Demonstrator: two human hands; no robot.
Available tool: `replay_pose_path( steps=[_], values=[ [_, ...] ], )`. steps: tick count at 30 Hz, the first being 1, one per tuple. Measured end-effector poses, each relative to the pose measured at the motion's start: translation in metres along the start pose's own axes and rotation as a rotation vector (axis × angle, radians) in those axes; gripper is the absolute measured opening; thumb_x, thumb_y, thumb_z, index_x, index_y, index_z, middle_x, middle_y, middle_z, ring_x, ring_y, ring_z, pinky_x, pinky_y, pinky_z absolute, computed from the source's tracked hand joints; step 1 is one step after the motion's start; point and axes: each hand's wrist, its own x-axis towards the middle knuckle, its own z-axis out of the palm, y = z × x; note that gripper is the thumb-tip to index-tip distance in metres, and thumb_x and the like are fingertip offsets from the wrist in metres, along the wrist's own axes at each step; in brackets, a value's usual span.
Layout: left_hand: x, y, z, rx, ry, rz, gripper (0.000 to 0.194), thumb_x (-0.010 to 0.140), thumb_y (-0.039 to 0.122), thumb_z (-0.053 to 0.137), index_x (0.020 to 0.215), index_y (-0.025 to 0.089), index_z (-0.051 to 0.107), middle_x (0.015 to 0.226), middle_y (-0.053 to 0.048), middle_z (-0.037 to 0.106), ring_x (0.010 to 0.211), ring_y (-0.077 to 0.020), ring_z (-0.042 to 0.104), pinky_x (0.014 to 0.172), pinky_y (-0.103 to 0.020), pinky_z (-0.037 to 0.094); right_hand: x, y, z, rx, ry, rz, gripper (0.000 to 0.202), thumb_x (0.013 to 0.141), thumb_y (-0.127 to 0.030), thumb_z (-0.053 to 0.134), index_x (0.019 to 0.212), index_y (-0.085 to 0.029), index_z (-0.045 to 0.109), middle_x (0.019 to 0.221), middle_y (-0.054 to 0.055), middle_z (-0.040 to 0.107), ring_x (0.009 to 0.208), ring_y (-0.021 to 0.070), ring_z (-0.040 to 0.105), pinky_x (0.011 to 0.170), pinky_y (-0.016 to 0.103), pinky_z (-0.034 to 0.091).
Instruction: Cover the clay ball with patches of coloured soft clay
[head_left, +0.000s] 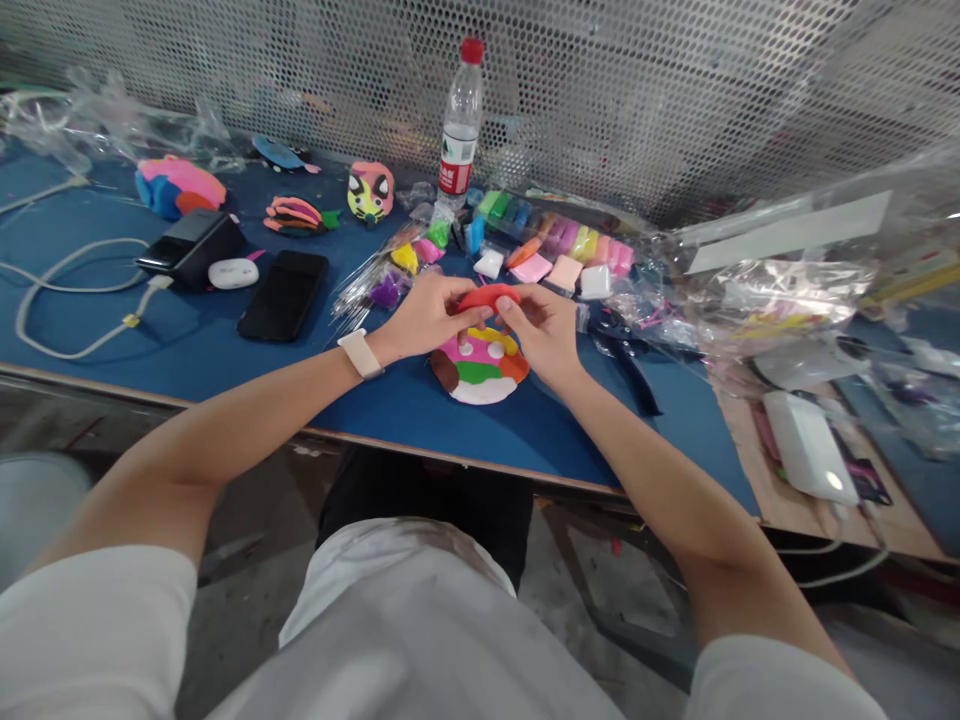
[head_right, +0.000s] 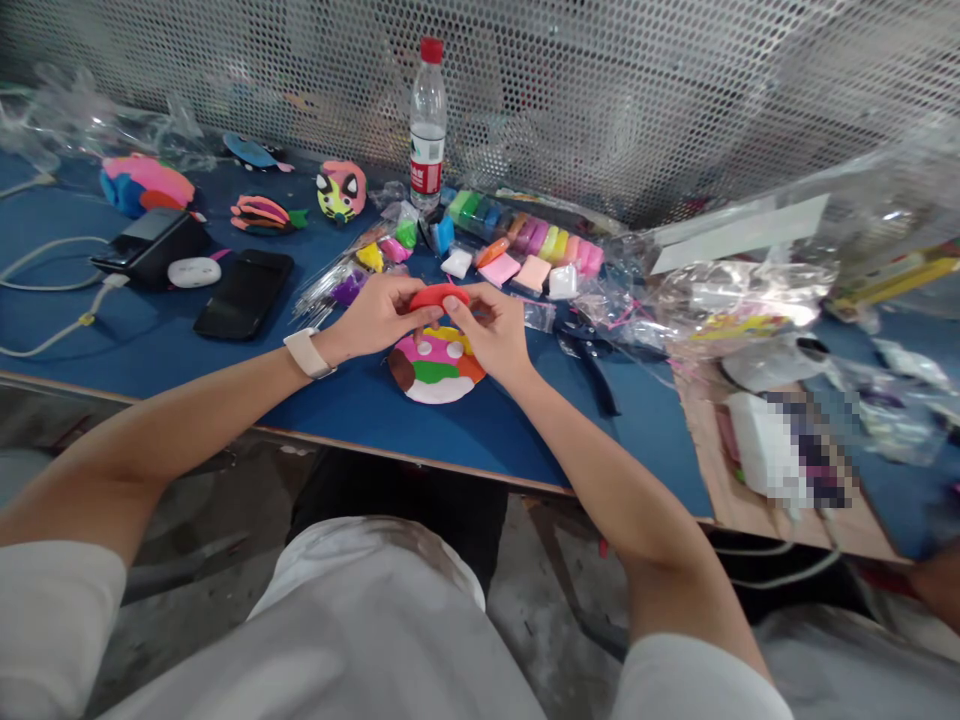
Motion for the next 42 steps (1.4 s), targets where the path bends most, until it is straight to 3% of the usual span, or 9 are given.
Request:
replay_pose_path(
  steps=[5, 12, 18, 21, 26, 31, 35, 38, 42],
  values=[
    [-0.001, 0.004, 0.0, 0.038, -0.032, 0.03, 0.042, 0.106, 0.051, 0.081, 0.081, 0.019, 0.069, 0.069, 0.0, 0.072, 0.061, -0.0148, 0.071, 0.056, -0.025, 0.048, 0.0, -0.003, 0.002, 0.004, 0.025, -0.001, 0.051, 0.098, -0.077, 0.088, 0.1, -0.026, 0.087, 0.091, 0.003, 0.085, 0.072, 0.0172, 0.073, 0.061, 0.031, 0.061],
    [0.003, 0.01, 0.0, 0.217, 0.048, 0.162, 0.073, 0.113, 0.077, 0.064, 0.068, 0.021, 0.053, 0.062, 0.001, 0.053, 0.059, -0.0129, 0.049, 0.057, -0.03, 0.033, 0.004, -0.004, 0.004, 0.077, 0.112, 0.045, 0.058, 0.092, -0.083, 0.09, 0.094, -0.026, 0.083, 0.071, -0.001, 0.074, 0.058, 0.0145, 0.064, 0.055, 0.03, 0.055],
    [0.003, 0.006, -0.001, 0.207, -0.059, 0.146, 0.069, 0.112, 0.07, 0.07, 0.068, 0.021, 0.047, 0.063, 0.004, 0.047, 0.06, -0.0114, 0.045, 0.058, -0.03, 0.031, 0.004, -0.004, 0.004, 0.092, 0.14, 0.068, 0.061, 0.09, -0.085, 0.09, 0.095, -0.026, 0.081, 0.071, -0.002, 0.073, 0.059, 0.0148, 0.064, 0.056, 0.032, 0.055],
    [0.0, 0.005, -0.001, 0.139, -0.076, 0.094, 0.056, 0.107, 0.06, 0.079, 0.075, 0.021, 0.056, 0.065, 0.004, 0.056, 0.059, -0.0109, 0.051, 0.056, -0.027, 0.034, 0.004, -0.002, 0.003, 0.069, 0.106, 0.067, 0.059, 0.092, -0.086, 0.088, 0.096, -0.027, 0.079, 0.074, -0.001, 0.075, 0.063, 0.0164, 0.067, 0.057, 0.033, 0.056],
    [-0.002, 0.003, 0.0, -0.016, -0.147, -0.031, 0.035, 0.104, 0.05, 0.083, 0.095, 0.019, 0.069, 0.083, -0.004, 0.08, 0.074, -0.0174, 0.076, 0.065, -0.027, 0.055, 0.003, -0.001, 0.004, 0.049, 0.093, 0.05, 0.057, 0.094, -0.084, 0.088, 0.096, -0.028, 0.08, 0.073, -0.001, 0.075, 0.062, 0.0168, 0.068, 0.057, 0.034, 0.055],
    [-0.003, 0.001, 0.0, -0.042, -0.211, -0.016, 0.035, 0.102, 0.051, 0.086, 0.102, 0.019, 0.072, 0.085, -0.004, 0.079, 0.072, -0.0169, 0.074, 0.065, -0.028, 0.054, 0.003, -0.007, 0.005, 0.055, 0.13, 0.054, 0.06, 0.088, -0.087, 0.091, 0.093, -0.027, 0.082, 0.075, -0.001, 0.077, 0.06, 0.0165, 0.066, 0.056, 0.033, 0.056],
    [-0.002, 0.009, -0.001, 0.183, -0.08, 0.114, 0.052, 0.106, 0.063, 0.08, 0.081, 0.02, 0.066, 0.069, 0.0, 0.066, 0.061, -0.0141, 0.059, 0.06, -0.03, 0.043, 0.003, -0.007, 0.003, 0.061, 0.114, 0.048, 0.057, 0.092, -0.083, 0.09, 0.095, -0.027, 0.083, 0.074, -0.001, 0.077, 0.06, 0.0158, 0.066, 0.056, 0.032, 0.056],
    [0.001, 0.013, -0.004, 0.278, 0.024, 0.168, 0.056, 0.113, 0.069, 0.069, 0.087, 0.019, 0.073, 0.078, -0.004, 0.072, 0.067, -0.0161, 0.062, 0.066, -0.032, 0.046, 0.002, -0.006, 0.002, 0.076, 0.076, 0.04, 0.054, 0.094, -0.079, 0.091, 0.094, -0.026, 0.084, 0.079, 0.0, 0.08, 0.061, 0.0142, 0.068, 0.057, 0.03, 0.056],
    [0.003, 0.011, -0.005, 0.33, 0.026, 0.2, 0.057, 0.119, 0.061, 0.06, 0.081, 0.02, 0.071, 0.074, -0.003, 0.07, 0.07, -0.0175, 0.064, 0.071, -0.033, 0.045, 0.0, -0.004, 0.002, 0.046, 0.048, 0.042, 0.054, 0.095, -0.081, 0.088, 0.096, -0.027, 0.084, 0.086, 0.002, 0.082, 0.069, 0.0167, 0.072, 0.058, 0.03, 0.06]
  ],
)
